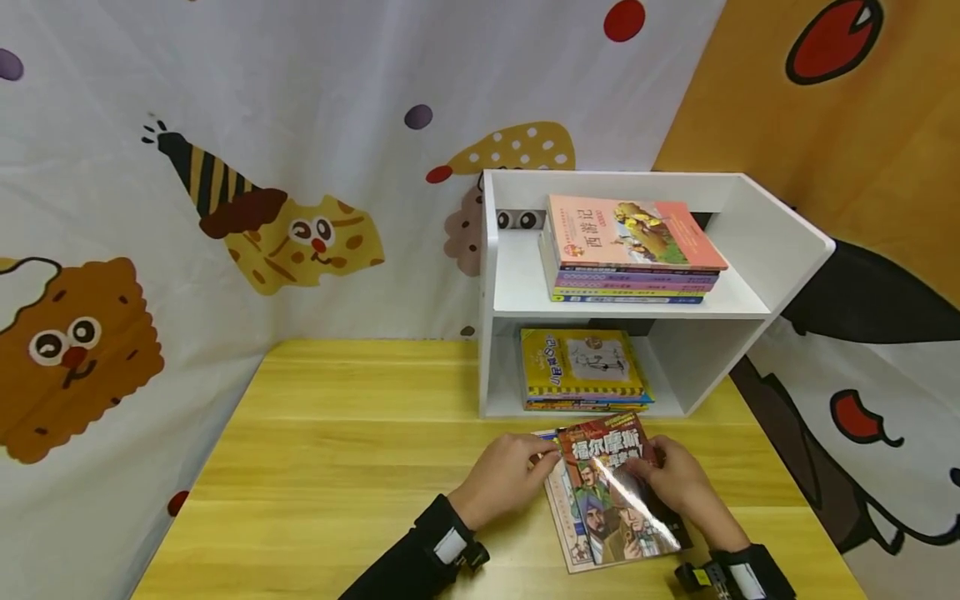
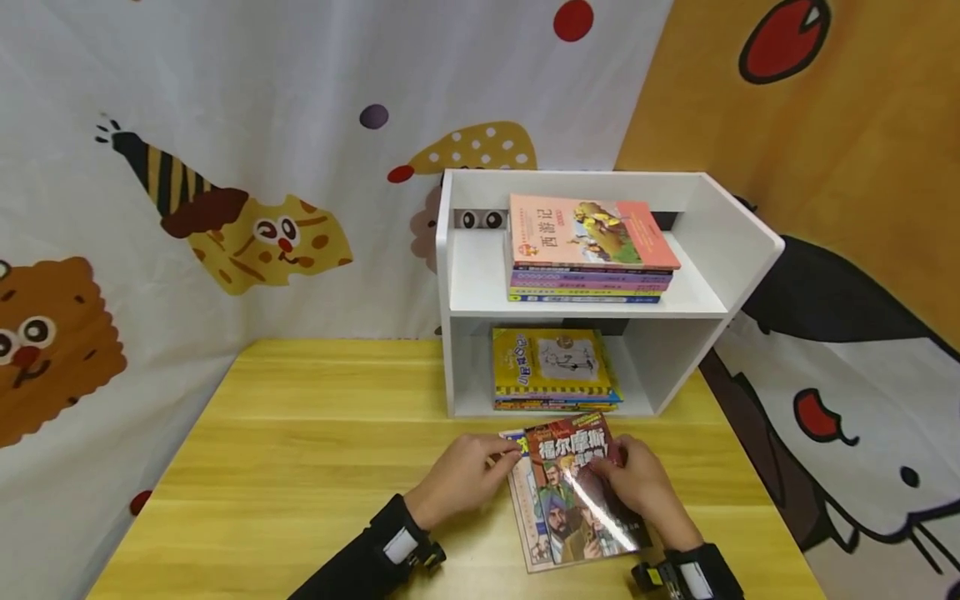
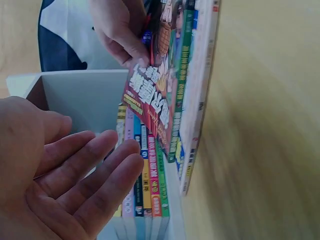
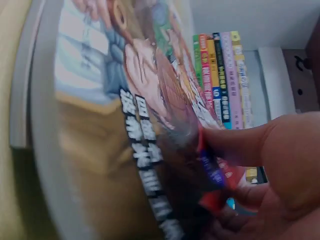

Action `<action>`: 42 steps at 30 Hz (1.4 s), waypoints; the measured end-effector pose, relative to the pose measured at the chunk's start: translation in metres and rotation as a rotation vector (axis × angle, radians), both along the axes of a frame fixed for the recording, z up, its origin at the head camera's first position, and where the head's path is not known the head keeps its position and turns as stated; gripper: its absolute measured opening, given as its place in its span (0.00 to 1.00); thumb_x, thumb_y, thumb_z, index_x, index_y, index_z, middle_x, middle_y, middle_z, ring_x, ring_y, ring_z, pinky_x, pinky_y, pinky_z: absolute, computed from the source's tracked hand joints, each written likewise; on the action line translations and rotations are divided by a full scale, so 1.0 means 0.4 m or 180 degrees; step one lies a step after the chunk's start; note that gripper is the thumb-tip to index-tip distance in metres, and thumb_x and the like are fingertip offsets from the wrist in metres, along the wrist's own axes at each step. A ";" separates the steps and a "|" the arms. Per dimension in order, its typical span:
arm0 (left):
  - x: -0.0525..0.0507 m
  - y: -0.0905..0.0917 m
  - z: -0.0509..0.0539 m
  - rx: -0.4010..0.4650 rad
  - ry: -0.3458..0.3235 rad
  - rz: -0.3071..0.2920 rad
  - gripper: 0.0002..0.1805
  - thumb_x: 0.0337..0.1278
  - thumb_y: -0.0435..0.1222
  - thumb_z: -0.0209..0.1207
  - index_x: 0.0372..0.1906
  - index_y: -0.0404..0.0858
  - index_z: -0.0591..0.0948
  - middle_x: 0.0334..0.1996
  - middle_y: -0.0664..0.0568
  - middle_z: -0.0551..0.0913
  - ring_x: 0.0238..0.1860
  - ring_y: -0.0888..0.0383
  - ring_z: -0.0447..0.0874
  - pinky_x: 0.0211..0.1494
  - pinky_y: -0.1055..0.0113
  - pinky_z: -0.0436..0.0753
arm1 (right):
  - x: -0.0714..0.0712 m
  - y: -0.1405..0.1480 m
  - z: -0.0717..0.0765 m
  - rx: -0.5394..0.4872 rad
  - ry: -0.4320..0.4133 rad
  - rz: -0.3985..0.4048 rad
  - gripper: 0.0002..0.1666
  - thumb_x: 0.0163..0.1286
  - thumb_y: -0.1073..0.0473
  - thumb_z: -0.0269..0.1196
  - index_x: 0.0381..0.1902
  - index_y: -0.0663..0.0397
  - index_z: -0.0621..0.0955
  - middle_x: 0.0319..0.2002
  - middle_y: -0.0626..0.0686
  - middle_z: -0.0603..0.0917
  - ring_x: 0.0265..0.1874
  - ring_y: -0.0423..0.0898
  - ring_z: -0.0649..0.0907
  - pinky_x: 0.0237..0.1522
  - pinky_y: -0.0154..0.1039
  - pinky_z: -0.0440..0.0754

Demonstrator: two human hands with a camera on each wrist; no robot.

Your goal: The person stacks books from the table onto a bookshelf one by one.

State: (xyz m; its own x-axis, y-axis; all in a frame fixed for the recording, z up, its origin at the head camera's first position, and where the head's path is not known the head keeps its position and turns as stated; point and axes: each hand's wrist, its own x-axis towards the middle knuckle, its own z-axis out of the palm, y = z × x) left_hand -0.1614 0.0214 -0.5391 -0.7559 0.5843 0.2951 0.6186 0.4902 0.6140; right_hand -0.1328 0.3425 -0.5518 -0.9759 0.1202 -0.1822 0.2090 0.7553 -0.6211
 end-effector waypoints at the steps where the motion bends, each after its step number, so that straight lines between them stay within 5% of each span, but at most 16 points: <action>1: 0.001 -0.002 0.003 0.0024 0.0000 0.0044 0.18 0.87 0.46 0.56 0.59 0.45 0.93 0.53 0.55 0.96 0.28 0.74 0.79 0.41 0.76 0.83 | 0.007 -0.002 0.002 -0.0089 0.0066 0.0001 0.22 0.83 0.49 0.67 0.54 0.64 0.77 0.43 0.61 0.84 0.37 0.49 0.79 0.34 0.41 0.76; 5: 0.005 -0.016 0.022 0.0124 0.0071 0.0204 0.18 0.88 0.47 0.56 0.64 0.47 0.91 0.58 0.54 0.94 0.32 0.70 0.86 0.46 0.73 0.87 | 0.028 -0.017 0.022 -0.0460 0.0301 0.0055 0.20 0.90 0.52 0.57 0.63 0.65 0.73 0.56 0.70 0.85 0.44 0.50 0.86 0.38 0.39 0.82; 8: 0.004 -0.025 0.039 0.0141 0.0330 0.0308 0.18 0.87 0.46 0.57 0.67 0.45 0.89 0.59 0.53 0.93 0.44 0.64 0.93 0.53 0.68 0.91 | 0.035 -0.032 0.046 -0.0726 0.0549 0.0125 0.19 0.91 0.55 0.55 0.64 0.66 0.71 0.54 0.72 0.87 0.38 0.47 0.89 0.34 0.39 0.86; 11: 0.003 -0.035 0.064 0.0176 0.0698 0.0431 0.19 0.86 0.44 0.59 0.67 0.42 0.88 0.60 0.52 0.93 0.57 0.57 0.93 0.62 0.62 0.91 | 0.040 -0.048 0.072 -0.1027 0.0817 0.0187 0.16 0.91 0.58 0.54 0.63 0.67 0.70 0.47 0.68 0.88 0.29 0.43 0.87 0.28 0.41 0.87; 16: 0.001 -0.064 0.133 0.0511 0.0963 0.0584 0.20 0.83 0.43 0.62 0.69 0.39 0.86 0.61 0.50 0.90 0.62 0.54 0.90 0.67 0.60 0.89 | 0.050 -0.087 0.127 -0.1303 0.1223 0.0364 0.13 0.90 0.60 0.56 0.63 0.63 0.73 0.40 0.53 0.88 0.22 0.39 0.82 0.21 0.40 0.82; 20: 0.001 -0.096 0.190 0.0683 0.0976 0.0445 0.26 0.85 0.46 0.60 0.77 0.40 0.79 0.69 0.49 0.85 0.70 0.53 0.85 0.74 0.57 0.85 | 0.053 -0.129 0.181 -0.1338 0.1441 0.0583 0.12 0.88 0.62 0.59 0.62 0.60 0.77 0.40 0.40 0.89 0.23 0.41 0.82 0.22 0.40 0.80; 25: 0.012 -0.131 0.233 0.0437 0.1018 -0.0056 0.39 0.87 0.53 0.56 0.90 0.46 0.59 0.77 0.48 0.80 0.75 0.51 0.82 0.78 0.52 0.82 | 0.048 -0.173 0.229 -0.1469 0.1516 0.0996 0.13 0.85 0.67 0.61 0.62 0.60 0.80 0.46 0.34 0.92 0.34 0.42 0.92 0.31 0.42 0.91; 30: 0.025 -0.149 0.228 0.0317 0.0970 -0.0405 0.40 0.87 0.46 0.57 0.92 0.47 0.55 0.73 0.44 0.84 0.59 0.54 0.93 0.61 0.61 0.92 | 0.039 -0.203 0.252 -0.1471 0.1522 0.1305 0.14 0.84 0.69 0.62 0.63 0.59 0.80 0.47 0.43 0.93 0.37 0.41 0.92 0.34 0.44 0.93; 33: 0.029 -0.152 0.215 0.0444 0.0877 -0.0468 0.39 0.86 0.40 0.58 0.91 0.47 0.56 0.76 0.43 0.81 0.56 0.54 0.94 0.60 0.65 0.92 | 0.034 -0.213 0.257 -0.1488 0.1507 0.1344 0.15 0.83 0.69 0.62 0.63 0.58 0.81 0.47 0.50 0.93 0.36 0.41 0.92 0.34 0.44 0.93; 38: 0.023 -0.155 0.189 0.0786 0.1093 -0.0498 0.37 0.83 0.30 0.59 0.89 0.40 0.62 0.73 0.40 0.83 0.51 0.55 0.95 0.57 0.72 0.90 | 0.026 -0.221 0.256 -0.1474 0.1446 0.1374 0.16 0.84 0.67 0.63 0.65 0.56 0.83 0.48 0.57 0.92 0.36 0.42 0.93 0.34 0.45 0.94; 42: 0.016 -0.157 0.176 0.1035 0.1206 -0.0381 0.35 0.81 0.27 0.58 0.87 0.35 0.65 0.58 0.43 0.90 0.28 0.69 0.78 0.38 0.84 0.80 | 0.021 -0.217 0.253 -0.1358 0.1635 0.1177 0.15 0.84 0.66 0.62 0.63 0.54 0.86 0.48 0.51 0.92 0.37 0.40 0.91 0.36 0.39 0.91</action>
State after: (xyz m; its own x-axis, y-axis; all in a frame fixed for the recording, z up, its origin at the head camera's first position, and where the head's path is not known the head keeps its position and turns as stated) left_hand -0.1549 -0.0415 -0.4685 -0.4941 0.4927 0.7163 0.8674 0.2233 0.4448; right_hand -0.1244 0.2558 -0.4507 -0.9136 -0.2100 0.3481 -0.4049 0.3928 -0.8257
